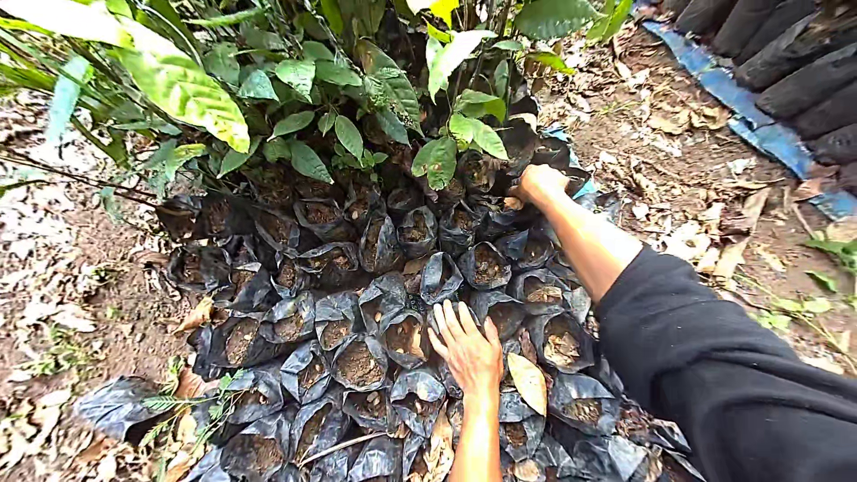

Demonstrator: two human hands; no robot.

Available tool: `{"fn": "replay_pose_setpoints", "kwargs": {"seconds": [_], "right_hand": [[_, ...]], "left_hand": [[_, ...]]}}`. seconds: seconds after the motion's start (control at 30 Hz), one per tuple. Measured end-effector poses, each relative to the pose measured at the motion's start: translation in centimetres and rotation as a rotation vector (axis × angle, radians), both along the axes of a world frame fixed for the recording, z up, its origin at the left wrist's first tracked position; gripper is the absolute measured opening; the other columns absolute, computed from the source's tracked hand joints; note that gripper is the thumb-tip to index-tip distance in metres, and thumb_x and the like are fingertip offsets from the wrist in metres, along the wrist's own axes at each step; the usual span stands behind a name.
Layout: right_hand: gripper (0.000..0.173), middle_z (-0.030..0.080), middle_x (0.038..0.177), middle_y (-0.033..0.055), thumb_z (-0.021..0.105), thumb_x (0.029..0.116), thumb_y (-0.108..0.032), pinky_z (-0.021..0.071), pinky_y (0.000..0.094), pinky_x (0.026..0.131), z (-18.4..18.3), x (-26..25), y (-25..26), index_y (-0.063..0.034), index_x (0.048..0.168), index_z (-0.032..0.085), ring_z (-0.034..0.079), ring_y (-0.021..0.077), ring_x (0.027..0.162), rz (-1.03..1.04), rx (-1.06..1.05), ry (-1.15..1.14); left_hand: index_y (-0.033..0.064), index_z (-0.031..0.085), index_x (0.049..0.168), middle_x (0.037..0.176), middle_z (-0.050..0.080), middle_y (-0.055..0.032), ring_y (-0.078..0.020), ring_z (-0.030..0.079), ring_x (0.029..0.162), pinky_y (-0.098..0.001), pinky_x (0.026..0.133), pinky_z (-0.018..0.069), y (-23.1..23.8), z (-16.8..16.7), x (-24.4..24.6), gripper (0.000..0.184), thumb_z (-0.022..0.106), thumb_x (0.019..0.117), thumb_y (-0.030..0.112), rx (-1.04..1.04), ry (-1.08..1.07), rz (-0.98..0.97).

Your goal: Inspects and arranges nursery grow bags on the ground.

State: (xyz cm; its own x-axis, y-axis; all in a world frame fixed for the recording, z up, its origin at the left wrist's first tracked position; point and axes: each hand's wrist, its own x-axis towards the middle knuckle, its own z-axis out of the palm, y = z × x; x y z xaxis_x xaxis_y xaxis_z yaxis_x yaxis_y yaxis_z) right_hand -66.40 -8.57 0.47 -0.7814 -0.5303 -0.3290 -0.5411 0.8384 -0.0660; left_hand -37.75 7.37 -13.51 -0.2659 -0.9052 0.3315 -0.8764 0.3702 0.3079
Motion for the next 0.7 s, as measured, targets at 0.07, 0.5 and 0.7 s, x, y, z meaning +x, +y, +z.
{"fn": "replay_pose_setpoints", "kwargs": {"seconds": [0.07,0.5,0.7], "right_hand": [[0.056,0.066,0.125,0.028,0.073,0.0888,-0.048,0.0468,0.0749,0.087,1.1,0.2,-0.1,-0.0005,0.118,0.069,0.062,0.0497,0.118,0.091,0.032,0.053],[0.067,0.05,0.145,0.0354,0.079,0.0828,-0.021,0.0298,0.0813,0.106,-1.7,4.5,-8.4,0.0087,0.138,0.055,0.044,0.0551,0.138,0.37,-0.234,0.067],[0.065,0.062,0.137,0.024,0.086,0.0784,-0.041,0.0349,0.0775,0.106,-2.7,-3.3,-10.1,-0.0121,0.133,0.067,0.054,0.0468,0.131,0.559,-0.299,-0.06]], "left_hand": [[0.0104,0.063,0.138,0.152,0.052,-0.0164,-0.0358,0.039,0.149,-0.0648,0.121,0.0211,0.0,0.0,0.1,0.06,0.045,0.0982,0.052,-0.003,0.013,0.001],[0.0098,0.063,0.136,0.15,0.052,-0.0186,-0.0369,0.039,0.148,-0.0652,0.12,0.0202,-0.1,-0.1,0.2,0.062,0.047,0.0946,0.054,0.019,0.042,-0.01],[0.0113,0.063,0.136,0.151,0.052,-0.0172,-0.035,0.039,0.148,-0.0644,0.121,0.0193,-0.2,-0.3,0.0,0.063,0.046,0.0943,0.054,0.005,0.028,-0.002]]}}
